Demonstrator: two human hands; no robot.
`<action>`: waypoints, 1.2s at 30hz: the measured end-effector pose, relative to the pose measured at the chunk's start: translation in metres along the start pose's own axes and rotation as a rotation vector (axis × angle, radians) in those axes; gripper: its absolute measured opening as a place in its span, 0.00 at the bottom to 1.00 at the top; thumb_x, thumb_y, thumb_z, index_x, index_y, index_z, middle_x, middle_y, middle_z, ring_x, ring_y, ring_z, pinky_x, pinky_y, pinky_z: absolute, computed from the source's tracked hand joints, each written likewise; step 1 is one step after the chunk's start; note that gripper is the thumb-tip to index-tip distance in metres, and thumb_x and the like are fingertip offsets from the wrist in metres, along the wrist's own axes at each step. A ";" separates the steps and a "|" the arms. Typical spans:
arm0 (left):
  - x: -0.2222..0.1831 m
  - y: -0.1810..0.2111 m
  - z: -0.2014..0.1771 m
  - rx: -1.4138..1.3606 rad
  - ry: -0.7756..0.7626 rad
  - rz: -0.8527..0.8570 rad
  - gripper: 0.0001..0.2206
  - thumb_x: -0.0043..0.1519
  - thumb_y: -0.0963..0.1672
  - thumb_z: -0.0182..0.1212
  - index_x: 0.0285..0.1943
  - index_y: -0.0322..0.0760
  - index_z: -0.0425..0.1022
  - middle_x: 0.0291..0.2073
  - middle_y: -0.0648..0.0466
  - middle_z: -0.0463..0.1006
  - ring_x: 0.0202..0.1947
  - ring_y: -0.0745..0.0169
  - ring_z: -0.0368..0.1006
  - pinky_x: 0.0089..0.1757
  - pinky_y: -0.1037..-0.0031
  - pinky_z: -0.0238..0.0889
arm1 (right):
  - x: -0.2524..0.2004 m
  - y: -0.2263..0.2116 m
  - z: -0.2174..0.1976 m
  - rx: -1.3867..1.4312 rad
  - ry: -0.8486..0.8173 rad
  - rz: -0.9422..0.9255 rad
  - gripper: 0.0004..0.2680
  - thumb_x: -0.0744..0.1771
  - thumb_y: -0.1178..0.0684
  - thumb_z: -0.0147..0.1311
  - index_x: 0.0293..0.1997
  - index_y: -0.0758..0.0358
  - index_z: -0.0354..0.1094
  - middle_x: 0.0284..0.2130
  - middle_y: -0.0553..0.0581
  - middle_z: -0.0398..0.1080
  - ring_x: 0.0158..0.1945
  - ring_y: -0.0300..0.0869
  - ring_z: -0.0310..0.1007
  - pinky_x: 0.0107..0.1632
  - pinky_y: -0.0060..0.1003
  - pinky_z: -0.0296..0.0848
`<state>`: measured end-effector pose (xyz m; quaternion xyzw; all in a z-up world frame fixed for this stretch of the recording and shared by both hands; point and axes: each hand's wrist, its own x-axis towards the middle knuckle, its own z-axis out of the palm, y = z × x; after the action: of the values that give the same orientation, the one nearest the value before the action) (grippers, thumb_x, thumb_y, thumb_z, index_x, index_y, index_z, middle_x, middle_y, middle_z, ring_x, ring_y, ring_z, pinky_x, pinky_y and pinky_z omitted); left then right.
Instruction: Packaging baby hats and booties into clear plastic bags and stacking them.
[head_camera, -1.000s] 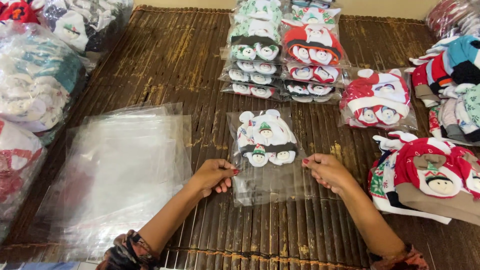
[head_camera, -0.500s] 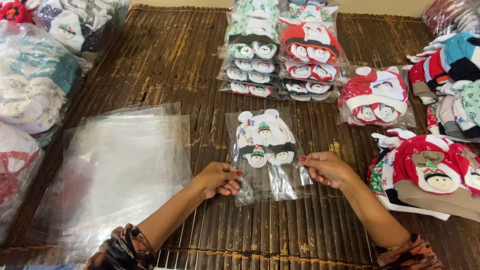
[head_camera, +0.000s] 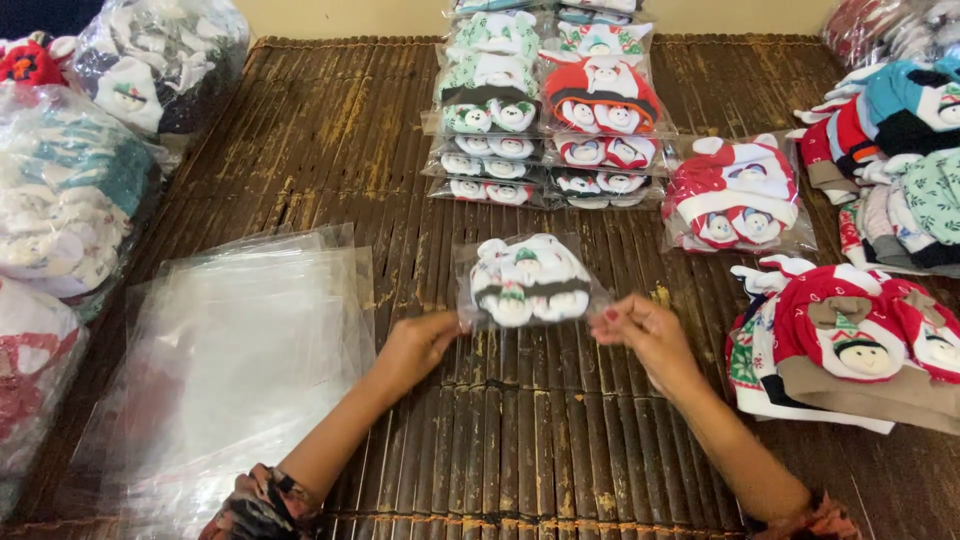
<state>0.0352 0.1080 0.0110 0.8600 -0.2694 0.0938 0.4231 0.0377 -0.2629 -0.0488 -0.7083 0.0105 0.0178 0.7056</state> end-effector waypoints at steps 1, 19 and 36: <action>-0.004 0.002 -0.002 0.001 -0.002 0.001 0.07 0.59 0.37 0.66 0.40 0.44 0.82 0.32 0.52 0.87 0.35 0.52 0.84 0.38 0.68 0.76 | -0.007 0.001 0.004 0.002 0.001 0.000 0.06 0.69 0.58 0.54 0.42 0.73 0.70 0.39 0.78 0.75 0.42 0.61 0.81 0.50 0.55 0.81; 0.027 -0.067 0.047 -0.783 0.117 -0.890 0.37 0.55 0.50 0.77 0.64 0.27 0.59 0.37 0.42 0.74 0.31 0.55 0.77 0.34 0.70 0.78 | 0.022 -0.017 0.023 -0.098 0.024 0.201 0.22 0.66 0.55 0.62 0.64 0.73 0.56 0.34 0.70 0.71 0.30 0.48 0.77 0.36 0.40 0.82; 0.208 0.053 0.175 -0.666 0.138 -0.233 0.28 0.49 0.44 0.79 0.59 0.39 0.74 0.35 0.54 0.80 0.32 0.70 0.72 0.34 0.79 0.69 | -0.010 -0.183 -0.131 -1.135 0.335 -0.707 0.12 0.64 0.70 0.56 0.49 0.59 0.72 0.39 0.58 0.78 0.41 0.53 0.78 0.45 0.43 0.74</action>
<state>0.1688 -0.1349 0.0185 0.6915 -0.1561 0.0096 0.7052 0.0361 -0.3929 0.1354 -0.9224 -0.1233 -0.3202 0.1776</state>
